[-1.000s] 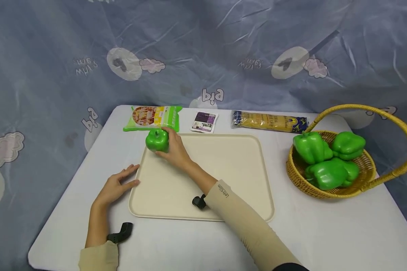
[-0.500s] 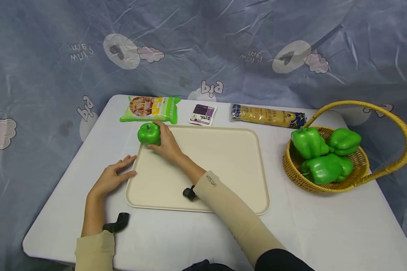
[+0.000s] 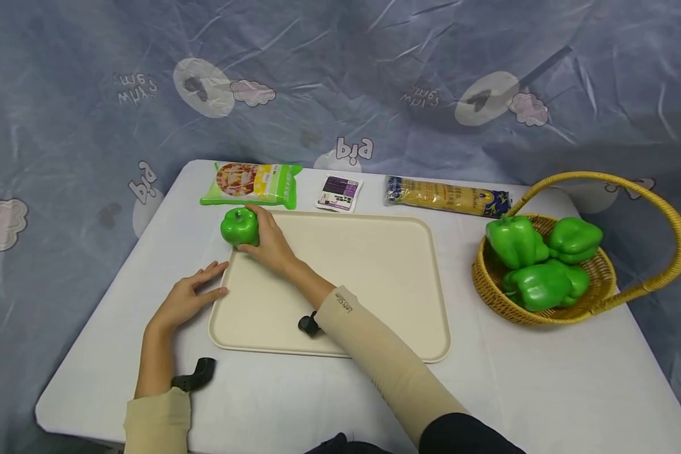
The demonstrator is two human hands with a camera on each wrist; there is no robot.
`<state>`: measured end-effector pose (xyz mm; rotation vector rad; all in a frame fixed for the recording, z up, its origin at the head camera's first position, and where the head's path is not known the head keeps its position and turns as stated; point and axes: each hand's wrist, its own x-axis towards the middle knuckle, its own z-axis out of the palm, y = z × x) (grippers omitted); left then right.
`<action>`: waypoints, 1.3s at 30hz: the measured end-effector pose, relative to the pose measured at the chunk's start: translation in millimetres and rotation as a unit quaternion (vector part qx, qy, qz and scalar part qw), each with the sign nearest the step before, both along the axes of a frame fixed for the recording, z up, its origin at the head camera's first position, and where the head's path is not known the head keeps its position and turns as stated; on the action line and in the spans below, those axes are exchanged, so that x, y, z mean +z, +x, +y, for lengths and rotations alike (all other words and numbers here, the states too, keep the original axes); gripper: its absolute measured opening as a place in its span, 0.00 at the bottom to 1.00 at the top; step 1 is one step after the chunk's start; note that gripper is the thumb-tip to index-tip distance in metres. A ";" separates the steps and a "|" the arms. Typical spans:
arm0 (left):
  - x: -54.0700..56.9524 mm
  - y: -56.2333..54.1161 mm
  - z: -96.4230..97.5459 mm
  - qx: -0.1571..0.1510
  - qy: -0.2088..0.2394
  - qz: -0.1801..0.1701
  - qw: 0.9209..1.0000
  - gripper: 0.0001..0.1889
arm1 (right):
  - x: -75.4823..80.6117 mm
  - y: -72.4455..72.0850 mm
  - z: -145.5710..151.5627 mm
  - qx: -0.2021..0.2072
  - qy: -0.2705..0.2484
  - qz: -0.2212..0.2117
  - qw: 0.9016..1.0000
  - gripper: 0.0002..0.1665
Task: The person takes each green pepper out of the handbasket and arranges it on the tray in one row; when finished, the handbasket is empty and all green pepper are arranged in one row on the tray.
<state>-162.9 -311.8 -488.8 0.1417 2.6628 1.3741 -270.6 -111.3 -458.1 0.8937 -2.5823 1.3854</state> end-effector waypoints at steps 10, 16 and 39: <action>-0.3 -0.5 -1.0 -0.002 -0.003 0.004 1.000 0.33 | 0.4 -0.7 0.5 0.000 0.002 0.006 1.000 0.52; 2.6 -0.1 -0.4 -0.001 -0.001 0.001 1.000 0.33 | 3.0 -0.5 1.7 -0.002 0.010 0.002 1.000 0.54; 1.4 3.0 1.1 0.003 -0.002 0.007 1.000 0.33 | 58.3 20.6 65.2 0.009 0.007 0.090 0.996 0.58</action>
